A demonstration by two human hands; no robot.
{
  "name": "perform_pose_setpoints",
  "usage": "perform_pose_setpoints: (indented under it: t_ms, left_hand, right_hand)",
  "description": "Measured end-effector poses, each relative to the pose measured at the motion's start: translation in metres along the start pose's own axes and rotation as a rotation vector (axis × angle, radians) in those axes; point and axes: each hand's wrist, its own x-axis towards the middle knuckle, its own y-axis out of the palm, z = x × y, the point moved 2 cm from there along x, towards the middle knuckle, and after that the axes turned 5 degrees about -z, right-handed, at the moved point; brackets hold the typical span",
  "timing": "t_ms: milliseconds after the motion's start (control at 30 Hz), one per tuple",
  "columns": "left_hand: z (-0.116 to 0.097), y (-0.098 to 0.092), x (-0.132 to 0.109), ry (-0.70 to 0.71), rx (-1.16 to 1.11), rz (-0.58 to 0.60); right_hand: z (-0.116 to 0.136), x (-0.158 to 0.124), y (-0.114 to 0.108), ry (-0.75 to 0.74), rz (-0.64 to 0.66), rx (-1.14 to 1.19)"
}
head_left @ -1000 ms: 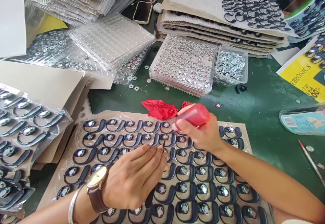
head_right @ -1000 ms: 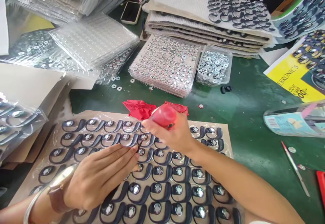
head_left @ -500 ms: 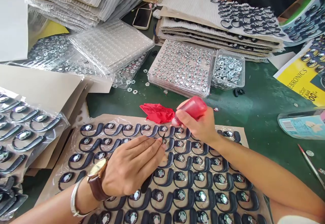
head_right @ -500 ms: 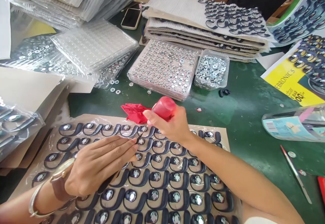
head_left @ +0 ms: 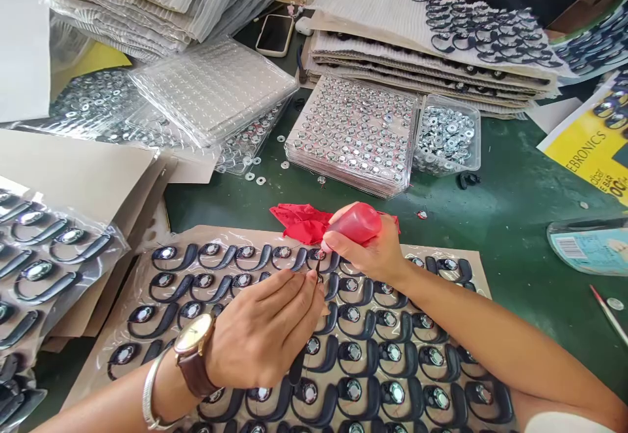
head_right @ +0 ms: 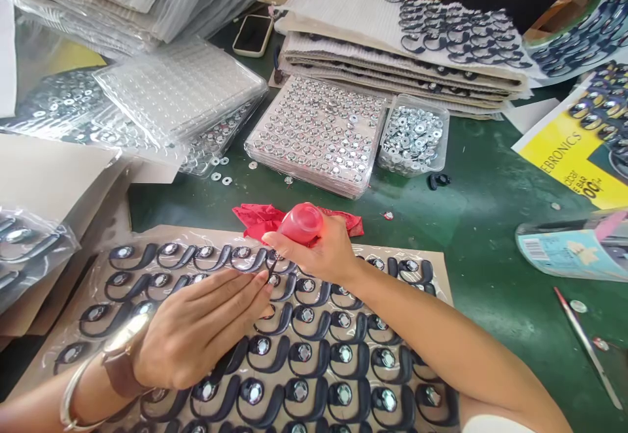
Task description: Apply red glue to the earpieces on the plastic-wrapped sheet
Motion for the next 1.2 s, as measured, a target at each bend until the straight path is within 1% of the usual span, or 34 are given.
perform_pose_setpoints:
  t_ms: [200, 333, 400, 500, 567, 633, 767, 900, 1100, 1200]
  left_hand:
    - [0.002, 0.001, -0.002, 0.004, -0.009, -0.014]
    - [0.002, 0.001, -0.003, -0.007, -0.004, -0.004]
    - [0.002, 0.002, -0.005, -0.012, -0.005, 0.001]
    - [0.001, 0.004, -0.008, -0.028, -0.012, -0.016]
    - [0.001, 0.005, -0.011, -0.038, -0.022, -0.006]
    - [0.001, 0.006, -0.013, -0.052, -0.034, 0.006]
    - [0.003, 0.006, -0.014, -0.103, -0.06, -0.007]
    - [0.003, 0.007, -0.016, -0.114, -0.079, -0.002]
    - [0.005, 0.005, -0.014, -0.128, -0.077, -0.005]
    - [0.009, 0.003, -0.011, -0.135, -0.114, 0.022]
  right_hand:
    - [0.004, 0.001, -0.001, -0.13, -0.086, -0.103]
    - [0.005, 0.001, -0.001, -0.174, -0.129, -0.148]
    - [0.004, 0.001, -0.002, -0.167, -0.136, -0.177]
    - [0.002, -0.001, -0.004, -0.126, -0.111, -0.211]
    - [0.002, -0.001, -0.004, -0.104, -0.105, -0.221]
    - [0.003, -0.002, -0.005, -0.089, -0.118, -0.209]
    - [0.005, -0.002, -0.006, -0.072, -0.148, -0.157]
    - [0.005, -0.001, -0.006, -0.044, -0.138, -0.168]
    - [0.006, 0.001, -0.005, -0.042, -0.127, -0.183]
    - [0.008, 0.001, -0.006, -0.051, -0.113, -0.183]
